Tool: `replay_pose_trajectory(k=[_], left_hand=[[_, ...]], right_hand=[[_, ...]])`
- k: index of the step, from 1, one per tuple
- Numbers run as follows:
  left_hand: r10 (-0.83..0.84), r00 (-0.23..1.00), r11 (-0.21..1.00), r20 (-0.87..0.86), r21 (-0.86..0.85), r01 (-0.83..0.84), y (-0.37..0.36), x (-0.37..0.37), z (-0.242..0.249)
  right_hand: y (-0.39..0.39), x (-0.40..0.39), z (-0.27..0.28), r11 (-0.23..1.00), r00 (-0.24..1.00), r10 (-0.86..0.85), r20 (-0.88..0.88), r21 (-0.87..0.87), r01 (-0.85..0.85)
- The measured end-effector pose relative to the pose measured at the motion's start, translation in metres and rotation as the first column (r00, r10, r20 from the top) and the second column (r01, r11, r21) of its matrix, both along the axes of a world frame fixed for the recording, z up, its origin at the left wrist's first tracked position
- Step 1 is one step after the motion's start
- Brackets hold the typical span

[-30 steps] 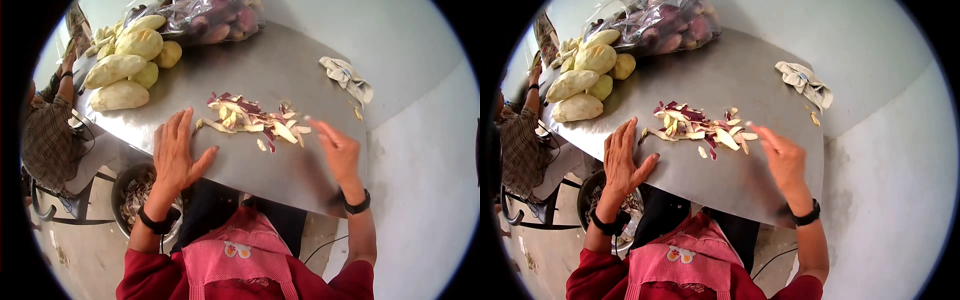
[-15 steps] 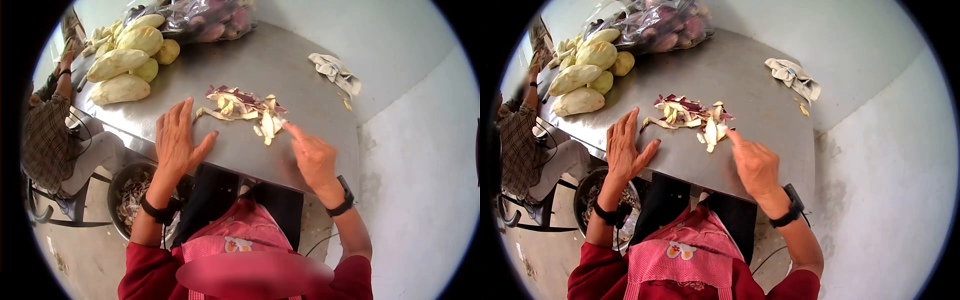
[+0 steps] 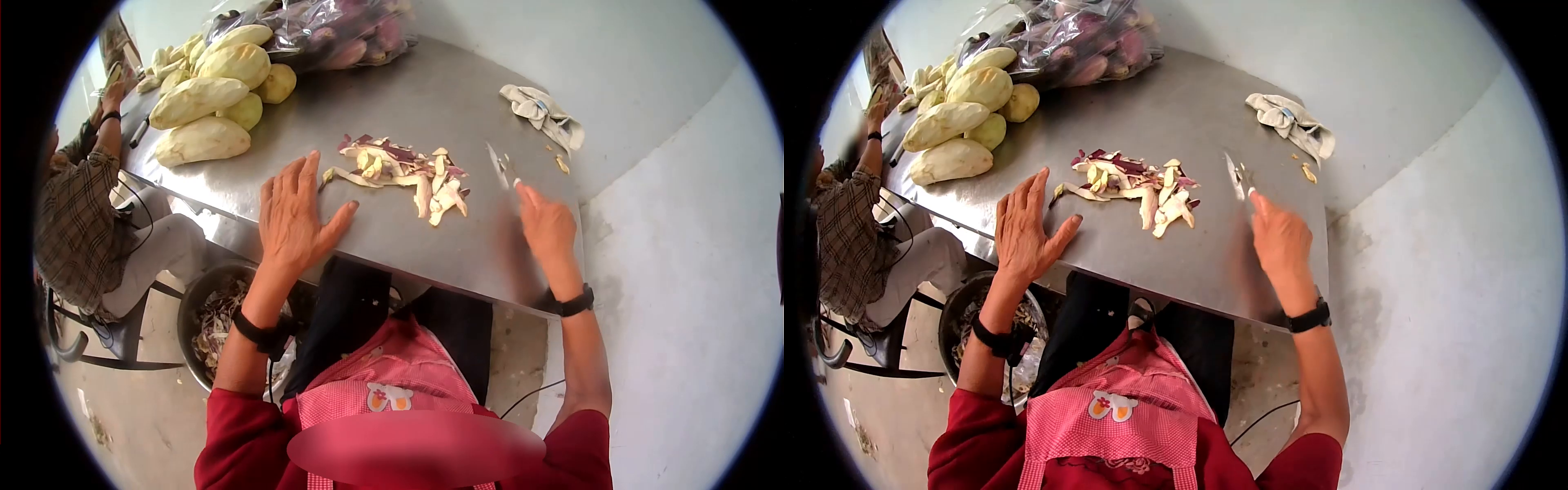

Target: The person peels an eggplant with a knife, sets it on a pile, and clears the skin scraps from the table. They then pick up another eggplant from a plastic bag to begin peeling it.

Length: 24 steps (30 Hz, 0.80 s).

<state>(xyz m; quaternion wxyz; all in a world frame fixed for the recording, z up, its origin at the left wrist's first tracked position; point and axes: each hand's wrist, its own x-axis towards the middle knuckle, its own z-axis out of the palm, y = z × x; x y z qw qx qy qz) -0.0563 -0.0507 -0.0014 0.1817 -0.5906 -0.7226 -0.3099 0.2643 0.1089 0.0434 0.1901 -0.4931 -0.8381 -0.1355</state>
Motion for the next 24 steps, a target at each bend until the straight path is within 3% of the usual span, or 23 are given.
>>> replay_pose_trajectory(k=[2, 3, 5, 10, 12, 16, 18, 19, 21, 22, 24], left_hand=[[-0.001, 1.000, 1.000, 0.005, -0.017, 0.001, 0.000, 0.000, 0.000], [-0.002, 1.000, 1.000, 0.006, -0.024, 0.002, 0.000, 0.000, -0.001], [-0.006, 1.000, 1.000, 0.008, -0.022, 0.006, 0.000, 0.000, -0.001], [-0.001, 1.000, 1.000, -0.003, -0.029, 0.000, -0.001, -0.001, 0.000], [0.003, 1.000, 1.000, 0.000, -0.031, -0.003, -0.001, -0.001, 0.000], [-0.015, 1.000, 1.000, -0.009, 0.015, 0.015, -0.004, 0.002, 0.003], [-0.007, 0.999, 0.998, -0.032, 0.059, 0.009, -0.001, 0.012, 0.006], [-0.044, 0.999, 0.999, -0.027, 0.023, 0.045, -0.001, 0.023, 0.013], [-0.149, 0.975, 0.987, -0.163, -0.083, 0.137, -0.001, 0.046, 0.029], [-0.144, 0.976, 0.988, -0.165, -0.081, 0.132, 0.001, 0.057, 0.034], [-0.303, 0.933, 0.949, -0.195, -0.150, 0.277, 0.007, 0.075, 0.040]], right_hand=[[-0.013, -0.007, -0.009, 0.987, 0.982, 0.148, -0.120, 0.074, -0.140], [-0.019, -0.016, -0.008, 0.988, 0.982, 0.147, -0.121, 0.067, -0.139], [-0.033, -0.038, -0.003, 0.947, 0.939, 0.318, -0.132, 0.081, -0.310], [-0.044, -0.069, -0.002, 0.897, 0.886, 0.442, -0.139, 0.037, -0.441], [-0.049, -0.073, 0.002, 0.838, 0.794, 0.546, -0.267, 0.150, -0.525], [-0.049, -0.076, 0.008, 0.783, 0.659, 0.605, -0.446, 0.182, -0.595], [-0.052, -0.070, 0.017, 0.769, 0.643, 0.281, -0.712, -0.234, -0.595], [-0.050, -0.069, 0.018, 0.765, 0.636, 0.291, -0.714, -0.225, -0.603], [-0.046, -0.066, 0.017, 0.623, 0.453, 0.093, -0.887, -0.303, -0.721], [-0.045, -0.065, 0.019, 0.621, 0.451, 0.098, -0.887, -0.299, -0.725], [-0.045, -0.064, 0.027, 0.611, 0.489, 0.144, -0.861, -0.311, -0.728]])
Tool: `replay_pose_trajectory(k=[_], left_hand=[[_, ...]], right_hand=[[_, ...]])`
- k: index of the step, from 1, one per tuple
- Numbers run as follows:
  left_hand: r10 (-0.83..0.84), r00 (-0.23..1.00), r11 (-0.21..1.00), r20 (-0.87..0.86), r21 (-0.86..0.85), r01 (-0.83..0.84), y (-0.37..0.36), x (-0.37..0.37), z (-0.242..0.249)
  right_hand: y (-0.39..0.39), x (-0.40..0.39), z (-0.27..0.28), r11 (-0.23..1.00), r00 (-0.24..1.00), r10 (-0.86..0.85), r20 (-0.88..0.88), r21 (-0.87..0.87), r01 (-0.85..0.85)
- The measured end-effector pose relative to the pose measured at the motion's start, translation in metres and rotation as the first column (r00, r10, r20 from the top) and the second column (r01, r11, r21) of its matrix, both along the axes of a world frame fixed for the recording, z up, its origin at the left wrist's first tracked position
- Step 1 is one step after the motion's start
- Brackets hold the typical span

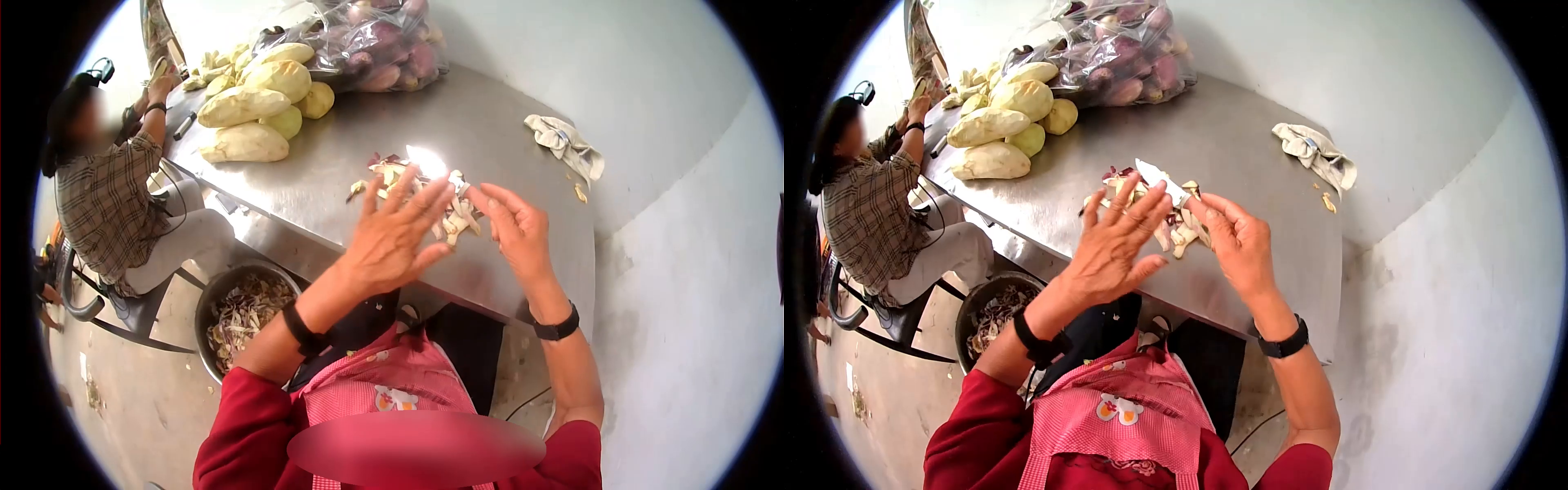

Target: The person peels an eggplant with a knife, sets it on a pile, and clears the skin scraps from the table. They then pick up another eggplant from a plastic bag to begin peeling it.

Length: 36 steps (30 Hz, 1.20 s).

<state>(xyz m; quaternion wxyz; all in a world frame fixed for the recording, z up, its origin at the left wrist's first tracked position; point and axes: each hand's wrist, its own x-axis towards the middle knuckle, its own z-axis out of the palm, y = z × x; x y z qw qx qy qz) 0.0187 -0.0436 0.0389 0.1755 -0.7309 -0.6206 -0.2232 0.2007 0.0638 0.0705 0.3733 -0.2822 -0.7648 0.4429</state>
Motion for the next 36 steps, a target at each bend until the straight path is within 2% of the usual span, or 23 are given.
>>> replay_pose_trajectory(k=[1, 3, 4, 6, 8, 10, 12, 13, 15, 16, 18, 19, 20, 21, 23, 27, 28, 30, 36], left_hand=[[0.005, 1.000, 1.000, -0.001, 0.001, -0.005, 0.006, 0.003, 0.000], [-0.028, 0.998, 0.999, 0.060, 0.046, 0.025, 0.016, 0.006, -0.004], [-0.028, 0.998, 0.999, 0.059, 0.044, 0.025, 0.018, 0.005, -0.004], [0.010, 0.999, 0.999, 0.036, 0.033, -0.011, 0.021, -0.001, -0.005], [0.031, 0.999, 0.999, 0.037, 0.024, -0.032, 0.022, -0.012, -0.006], [0.160, 0.987, 0.987, -0.010, 0.011, -0.160, 0.022, -0.024, -0.009], [0.203, 0.979, 0.979, 0.018, 0.011, -0.203, 0.021, -0.037, -0.011], [0.247, 0.968, 0.969, 0.048, 0.015, -0.248, 0.020, -0.042, -0.012], [0.285, 0.953, 0.957, 0.105, 0.026, -0.289, 0.018, -0.044, -0.009], [0.286, 0.952, 0.957, 0.105, 0.024, -0.290, 0.016, -0.042, -0.005], [0.213, 0.971, 0.976, 0.108, 0.026, -0.217, 0.012, -0.034, 0.000], [0.199, 0.974, 0.980, 0.108, 0.002, -0.200, 0.012, -0.031, 0.000], [0.200, 0.974, 0.979, 0.108, 0.001, -0.202, 0.012, -0.029, -0.001], [0.140, 0.978, 0.989, 0.155, 0.025, -0.145, 0.013, -0.026, -0.002], [0.045, 0.976, 0.997, 0.211, 0.050, -0.057, 0.014, -0.019, 0.000], [-0.071, 0.982, 0.997, 0.174, 0.023, 0.068, 0.021, 0.000, 0.005], [-0.071, 0.982, 0.997, 0.174, 0.022, 0.069, 0.022, 0.000, 0.004], [-0.112, 0.980, 0.989, 0.164, -0.073, 0.125, 0.028, 0.000, 0.002], [-0.089, 0.980, 0.993, 0.177, -0.056, 0.100, 0.030, -0.025, 0.001]], right_hand=[[-0.004, 0.000, 0.004, 1.000, 1.000, 0.005, -0.001, 0.001, -0.005], [-0.013, 0.001, 0.011, 0.980, 0.994, -0.030, 0.104, 0.201, 0.009], [-0.014, 0.002, 0.011, 0.980, 0.994, -0.029, 0.104, 0.198, 0.008], [-0.013, 0.005, 0.011, 0.946, 0.991, 0.003, 0.134, 0.320, -0.046], [-0.015, 0.010, 0.018, 0.968, 0.985, -0.027, 0.169, 0.252, -0.017], [-0.012, 0.016, 0.015, 0.983, 0.976, -0.053, 0.211, 0.181, 0.014], [-0.001, 0.021, 0.009, 0.894, 0.983, -0.074, 0.166, 0.447, -0.008], [0.005, 0.022, 0.006, 0.895, 0.983, -0.075, 0.166, 0.446, -0.007], [0.015, 0.024, 0.001, 0.587, 0.980, -0.155, 0.126, 0.810, -0.011], [0.018, 0.024, 0.001, 0.588, 0.980, -0.153, 0.127, 0.808, -0.013], [0.021, 0.024, 0.001, 0.424, 0.957, -0.249, 0.151, 0.905, -0.033], [0.021, 0.023, 0.001, 0.426, 0.957, -0.246, 0.152, 0.904, -0.034], [0.021, 0.022, 0.001, 0.377, 0.958, -0.253, 0.135, 0.926, -0.031], [0.021, 0.021, 0.001, 0.326, 0.959, -0.260, 0.118, 0.945, -0.028], [0.022, 0.019, 0.000, 0.301, 0.966, -0.236, 0.106, 0.953, -0.031], [0.015, 0.019, 0.004, 0.262, 0.979, -0.170, 0.116, 0.963, -0.069], [0.015, 0.019, 0.004, 0.262, 0.979, -0.170, 0.117, 0.962, -0.069], [0.016, 0.022, 0.003, 0.174, 0.990, -0.108, 0.094, 0.982, -0.074], [0.021, 0.032, 0.004, 0.074, 0.994, -0.105, 0.019, 0.997, -0.011]])
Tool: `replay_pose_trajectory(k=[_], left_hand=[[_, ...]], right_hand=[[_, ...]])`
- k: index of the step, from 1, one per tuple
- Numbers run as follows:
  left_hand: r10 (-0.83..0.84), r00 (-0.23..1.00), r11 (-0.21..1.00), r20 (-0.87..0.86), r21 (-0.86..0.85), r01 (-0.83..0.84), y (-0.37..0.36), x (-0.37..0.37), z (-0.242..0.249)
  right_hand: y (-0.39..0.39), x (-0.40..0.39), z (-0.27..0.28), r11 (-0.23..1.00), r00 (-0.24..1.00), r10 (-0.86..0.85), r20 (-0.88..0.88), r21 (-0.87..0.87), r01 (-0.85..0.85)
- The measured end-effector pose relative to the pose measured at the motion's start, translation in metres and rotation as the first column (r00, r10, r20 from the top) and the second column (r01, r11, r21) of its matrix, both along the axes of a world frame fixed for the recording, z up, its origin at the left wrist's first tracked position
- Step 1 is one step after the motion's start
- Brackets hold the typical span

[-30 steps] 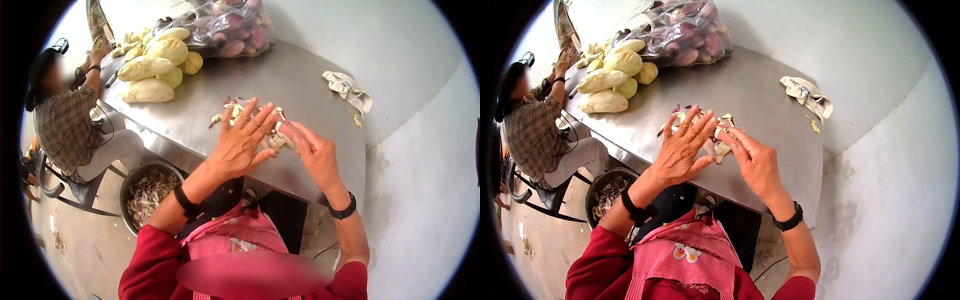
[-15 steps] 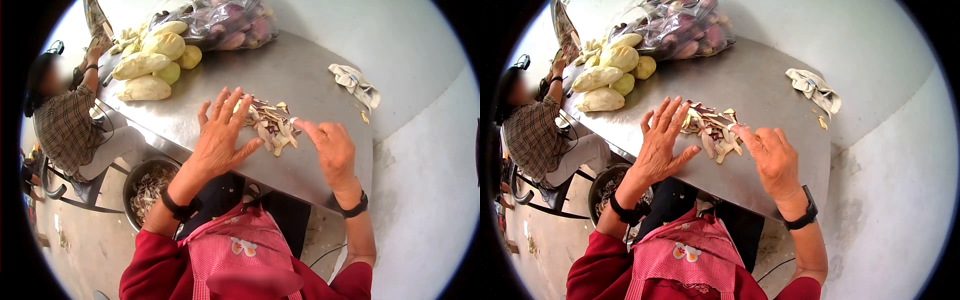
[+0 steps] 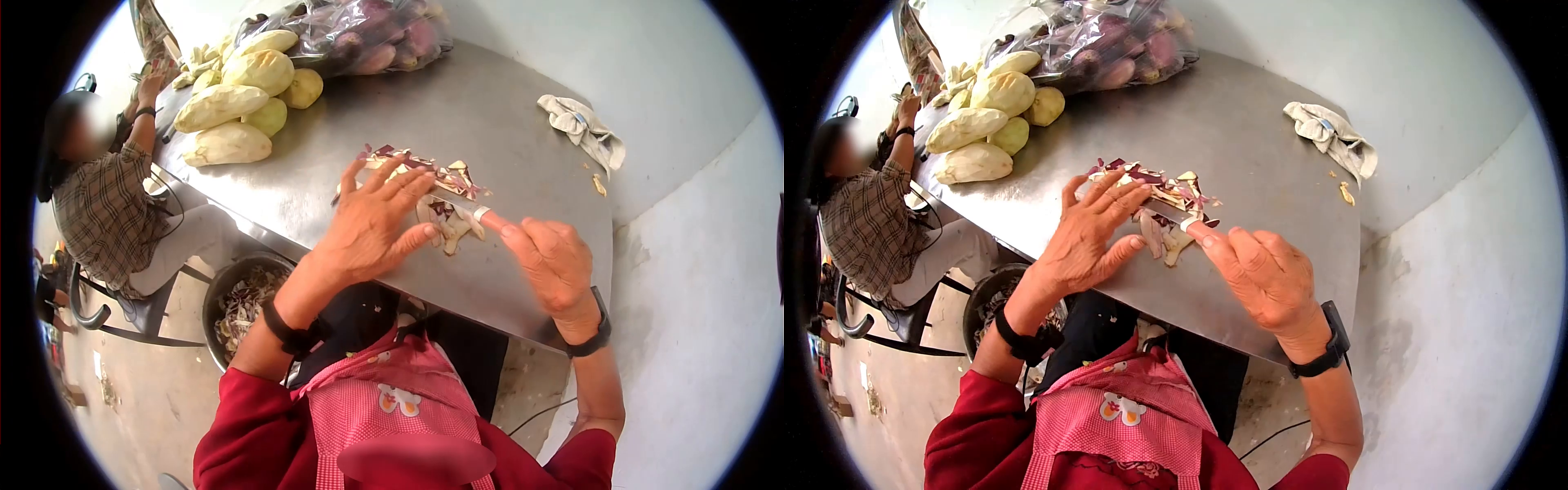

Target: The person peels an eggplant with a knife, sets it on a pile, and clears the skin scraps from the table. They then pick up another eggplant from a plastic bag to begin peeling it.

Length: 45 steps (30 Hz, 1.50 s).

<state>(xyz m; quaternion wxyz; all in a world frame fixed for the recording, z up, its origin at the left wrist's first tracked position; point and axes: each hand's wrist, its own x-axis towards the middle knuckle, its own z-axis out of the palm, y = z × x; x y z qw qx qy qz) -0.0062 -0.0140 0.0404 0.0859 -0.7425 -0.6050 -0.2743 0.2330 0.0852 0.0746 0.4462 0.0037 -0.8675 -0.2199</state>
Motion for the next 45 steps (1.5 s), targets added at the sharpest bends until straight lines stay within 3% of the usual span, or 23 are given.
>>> replay_pose_trajectory(k=[4, 7, 9, 10, 11, 12, 13, 15, 18, 20, 24, 26, 28, 33, 40, 42, 45], left_hand=[[0.092, 0.996, 0.994, -0.022, -0.061, -0.093, 0.000, -0.020, -0.003], [0.207, 0.977, 0.978, 0.041, -0.025, -0.206, 0.002, -0.030, -0.003], [0.238, 0.970, 0.971, 0.038, 0.014, -0.239, 0.010, -0.030, -0.009], [0.270, 0.962, 0.961, 0.038, 0.055, -0.271, 0.015, -0.030, -0.014], [0.274, 0.960, 0.961, 0.060, 0.020, -0.275, 0.021, -0.030, -0.019], [0.272, 0.961, 0.962, 0.054, 0.020, -0.274, 0.025, -0.026, -0.022], [0.315, 0.949, 0.949, 0.012, -0.029, -0.314, 0.030, -0.022, -0.023], [0.359, 0.932, 0.926, -0.051, -0.106, -0.363, 0.037, -0.016, -0.018], [0.225, 0.972, 0.963, -0.066, -0.137, -0.232, 0.049, -0.011, -0.019], [0.181, 0.981, 0.981, -0.073, -0.055, -0.185, 0.054, -0.007, -0.017], [0.221, 0.975, 0.974, -0.021, -0.044, -0.222, 0.050, 0.000, -0.015], [0.327, 0.945, 0.942, -0.002, -0.086, -0.326, 0.046, 0.001, -0.013], [0.324, 0.946, 0.946, 0.011, 0.005, -0.325, 0.048, -0.002, -0.019], [0.393, 0.917, 0.917, 0.068, 0.045, -0.396, 0.048, -0.007, -0.022], [0.459, 0.883, 0.882, 0.101, 0.070, -0.466, 0.046, -0.007, -0.022], [0.460, 0.823, 0.873, 0.332, 0.001, -0.488, 0.044, -0.005, -0.017], [0.454, 0.809, 0.852, 0.373, 0.081, -0.516, 0.046, -0.016, -0.025]], right_hand=[[0.001, 0.013, 0.006, 1.000, 1.000, -0.014, 0.017, -0.019, 0.014], [0.011, 0.026, 0.006, 0.984, 0.990, -0.131, 0.044, -0.118, 0.135], [0.029, 0.026, -0.004, 0.881, 0.905, -0.345, -0.248, -0.418, 0.221], [0.037, 0.023, -0.004, 0.878, 0.904, -0.348, -0.248, -0.424, 0.221], [0.045, 0.019, -0.002, 0.630, 0.873, -0.355, -0.334, -0.776, -0.041], [0.053, 0.016, 0.000, 0.243, 0.824, -0.398, -0.403, -0.913, -0.329], [0.061, 0.016, -0.002, 0.244, 0.822, -0.398, -0.408, -0.910, -0.334], [0.076, 0.014, -0.011, -0.021, 0.824, -0.412, -0.389, -0.900, -0.436], [0.083, 0.013, -0.016, -0.084, 0.818, -0.409, -0.405, -0.876, -0.476], [0.085, 0.012, -0.018, -0.114, 0.807, -0.431, -0.403, -0.863, -0.492], [0.084, 0.009, -0.029, -0.183, 0.790, -0.427, -0.440, -0.813, -0.552], [0.085, 0.009, -0.031, -0.187, 0.789, -0.411, -0.457, -0.805, -0.564], [0.088, 0.008, -0.031, -0.182, 0.791, -0.378, -0.480, -0.800, -0.572], [0.086, 0.009, -0.041, -0.188, 0.848, -0.382, -0.366, -0.868, -0.459], [0.090, 0.014, -0.044, -0.167, 0.850, -0.371, -0.373, -0.874, -0.457], [0.090, 0.015, -0.046, -0.165, 0.851, -0.356, -0.386, -0.871, -0.463], [0.090, 0.016, -0.045, -0.173, 0.852, -0.359, -0.382, -0.870, -0.463]])
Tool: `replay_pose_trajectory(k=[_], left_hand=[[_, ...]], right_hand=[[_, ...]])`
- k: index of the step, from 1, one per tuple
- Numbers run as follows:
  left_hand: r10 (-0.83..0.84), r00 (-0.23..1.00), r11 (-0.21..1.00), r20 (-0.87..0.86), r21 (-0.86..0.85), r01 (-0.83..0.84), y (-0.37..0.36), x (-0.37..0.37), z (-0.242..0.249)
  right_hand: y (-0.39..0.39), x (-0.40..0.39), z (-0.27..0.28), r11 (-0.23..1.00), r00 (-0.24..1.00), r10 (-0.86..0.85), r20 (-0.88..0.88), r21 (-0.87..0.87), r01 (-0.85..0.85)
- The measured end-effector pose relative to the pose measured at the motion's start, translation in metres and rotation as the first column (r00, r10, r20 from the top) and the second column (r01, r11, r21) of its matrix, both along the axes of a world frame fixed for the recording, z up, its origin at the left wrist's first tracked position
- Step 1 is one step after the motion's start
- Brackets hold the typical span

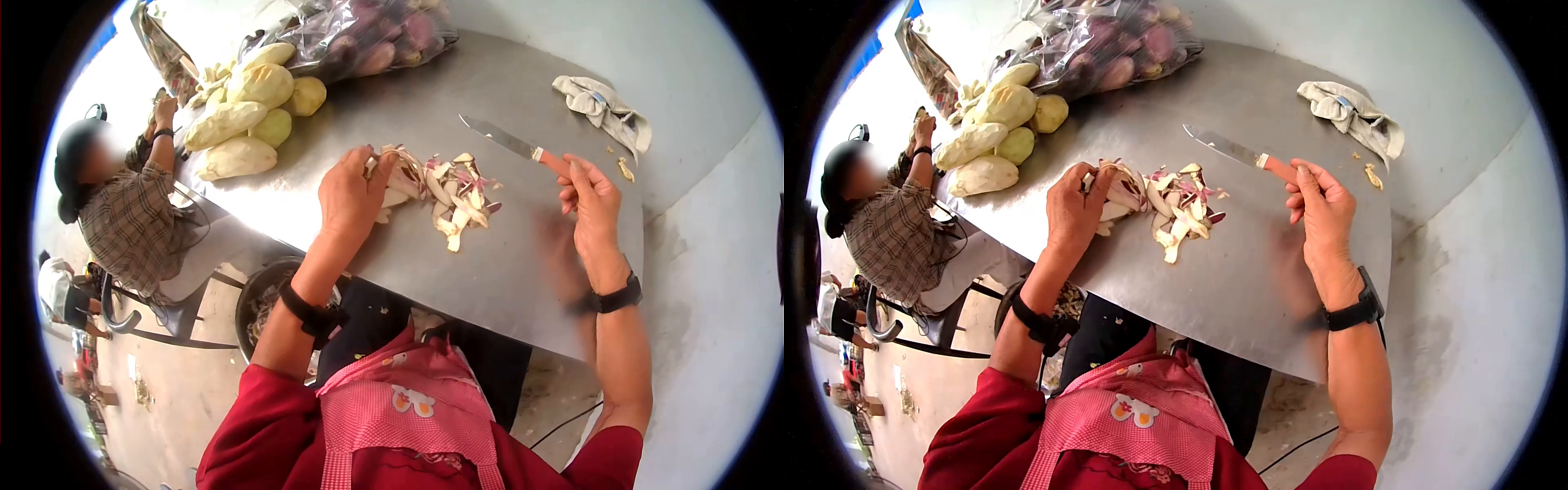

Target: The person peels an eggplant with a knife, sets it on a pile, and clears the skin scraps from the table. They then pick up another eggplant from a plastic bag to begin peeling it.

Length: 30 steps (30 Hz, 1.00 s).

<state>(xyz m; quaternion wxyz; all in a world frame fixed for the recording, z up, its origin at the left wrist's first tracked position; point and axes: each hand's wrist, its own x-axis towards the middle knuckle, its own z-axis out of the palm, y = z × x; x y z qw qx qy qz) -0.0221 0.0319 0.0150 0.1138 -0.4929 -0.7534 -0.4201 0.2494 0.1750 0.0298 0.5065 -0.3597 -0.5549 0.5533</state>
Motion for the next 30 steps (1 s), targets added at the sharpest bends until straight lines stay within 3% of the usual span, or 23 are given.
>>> replay_pose_trajectory(k=[4, 6, 9, 10, 11, 13, 14, 16, 17, 19, 20, 24, 26, 30], left_hand=[[0.019, 0.990, 0.993, 0.140, 0.111, -0.035, -0.002, -0.003, 0.002], [0.108, 0.994, 0.994, 0.028, 0.020, -0.108, -0.004, -0.001, 0.007], [0.065, 0.997, 0.996, -0.046, -0.053, -0.067, -0.002, 0.002, 0.004], [0.028, 0.998, 0.990, 0.050, -0.139, -0.021, -0.004, 0.002, 0.007], [0.028, 0.998, 0.990, 0.049, -0.139, -0.020, -0.004, 0.002, 0.005], [-0.027, 0.985, 0.999, -0.171, -0.038, 0.021, -0.004, 0.002, 0.001], [-0.029, 0.985, 0.999, -0.170, -0.039, 0.023, -0.004, 0.004, 0.000], [-0.114, 0.935, 0.982, -0.337, -0.181, 0.054, -0.007, 0.010, 0.006], [-0.114, 0.935, 0.982, -0.335, -0.183, 0.054, -0.008, 0.014, 0.011], [-0.248, 0.923, 0.916, -0.295, -0.383, 0.123, -0.009, 0.019, 0.019], [-0.258, 0.926, 0.907, -0.277, -0.400, 0.133, -0.009, 0.018, 0.018], [-0.207, 0.960, 0.908, -0.188, -0.403, 0.116, -0.005, 0.015, 0.013], [-0.195, 0.949, 0.956, -0.247, -0.262, 0.128, -0.003, 0.008, 0.003], [-0.150, 0.970, 0.979, -0.192, -0.169, 0.118, -0.001, 0.002, 0.000]], right_hand=[[0.000, 0.002, 0.001, 1.000, 1.000, -0.006, -0.012, -0.009, 0.006], [-0.001, 0.002, 0.003, 0.999, 0.999, -0.035, 0.004, -0.020, 0.035], [-0.002, 0.002, 0.005, 0.999, 0.999, -0.032, 0.012, -0.019, 0.032], [-0.002, 0.002, 0.004, 0.999, 0.999, -0.032, 0.011, -0.019, 0.032], [-0.001, 0.002, 0.003, 0.999, 1.000, -0.025, 0.007, -0.021, 0.025], [-0.001, 0.003, 0.002, 1.000, 1.000, -0.021, 0.004, -0.023, 0.021], [-0.001, 0.004, 0.002, 1.000, 1.000, -0.014, 0.002, -0.020, 0.014], [0.000, 0.003, 0.001, 1.000, 1.000, -0.006, 0.002, -0.018, 0.006], [-0.001, 0.003, 0.001, 1.000, 1.000, -0.003, 0.006, -0.016, 0.003], [-0.002, 0.003, 0.002, 1.000, 1.000, -0.001, 0.012, -0.018, 0.001], [-0.003, 0.003, 0.003, 1.000, 1.000, 0.000, 0.024, -0.011, 0.000], [-0.003, 0.002, 0.001, 1.000, 0.999, -0.002, 0.033, -0.019, 0.003], [-0.002, 0.002, 0.001, 1.000, 1.000, 0.003, 0.030, -0.019, -0.002], [-0.002, 0.003, 0.001, 1.000, 1.000, 0.007, 0.030, -0.015, -0.006]])
